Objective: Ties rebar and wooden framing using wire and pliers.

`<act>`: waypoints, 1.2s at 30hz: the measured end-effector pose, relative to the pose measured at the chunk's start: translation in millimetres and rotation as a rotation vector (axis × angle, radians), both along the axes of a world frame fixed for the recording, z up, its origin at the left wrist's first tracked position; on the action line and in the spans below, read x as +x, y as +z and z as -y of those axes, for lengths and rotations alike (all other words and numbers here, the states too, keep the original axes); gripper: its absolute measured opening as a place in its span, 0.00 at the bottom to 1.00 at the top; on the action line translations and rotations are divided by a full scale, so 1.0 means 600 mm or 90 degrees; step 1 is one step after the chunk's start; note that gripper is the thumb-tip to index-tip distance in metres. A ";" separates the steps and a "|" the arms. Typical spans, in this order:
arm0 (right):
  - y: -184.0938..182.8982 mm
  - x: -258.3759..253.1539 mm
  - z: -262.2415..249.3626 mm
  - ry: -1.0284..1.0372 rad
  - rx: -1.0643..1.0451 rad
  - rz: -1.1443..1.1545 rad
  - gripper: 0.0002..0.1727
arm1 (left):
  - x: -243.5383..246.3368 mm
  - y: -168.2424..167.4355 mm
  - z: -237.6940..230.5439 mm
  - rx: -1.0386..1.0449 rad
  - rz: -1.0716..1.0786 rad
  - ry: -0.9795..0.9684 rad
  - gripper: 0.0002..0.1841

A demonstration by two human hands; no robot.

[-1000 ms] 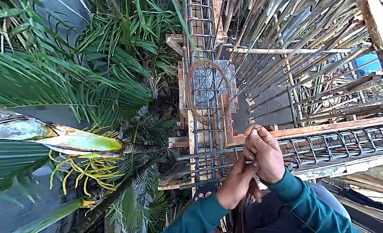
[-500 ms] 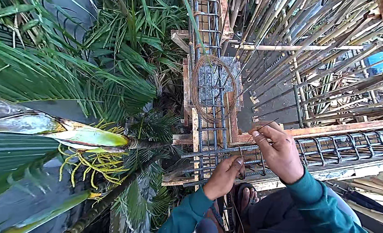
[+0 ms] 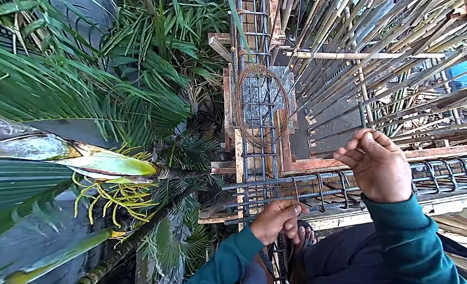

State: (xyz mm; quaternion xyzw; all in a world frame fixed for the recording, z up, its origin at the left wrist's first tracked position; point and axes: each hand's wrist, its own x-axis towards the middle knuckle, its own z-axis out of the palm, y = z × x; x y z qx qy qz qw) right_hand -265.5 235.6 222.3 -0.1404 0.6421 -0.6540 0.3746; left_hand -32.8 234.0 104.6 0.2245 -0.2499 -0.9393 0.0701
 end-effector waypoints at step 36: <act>-0.038 0.139 -0.044 0.458 0.102 -0.078 0.13 | -0.001 0.079 0.063 -0.554 0.111 0.308 0.18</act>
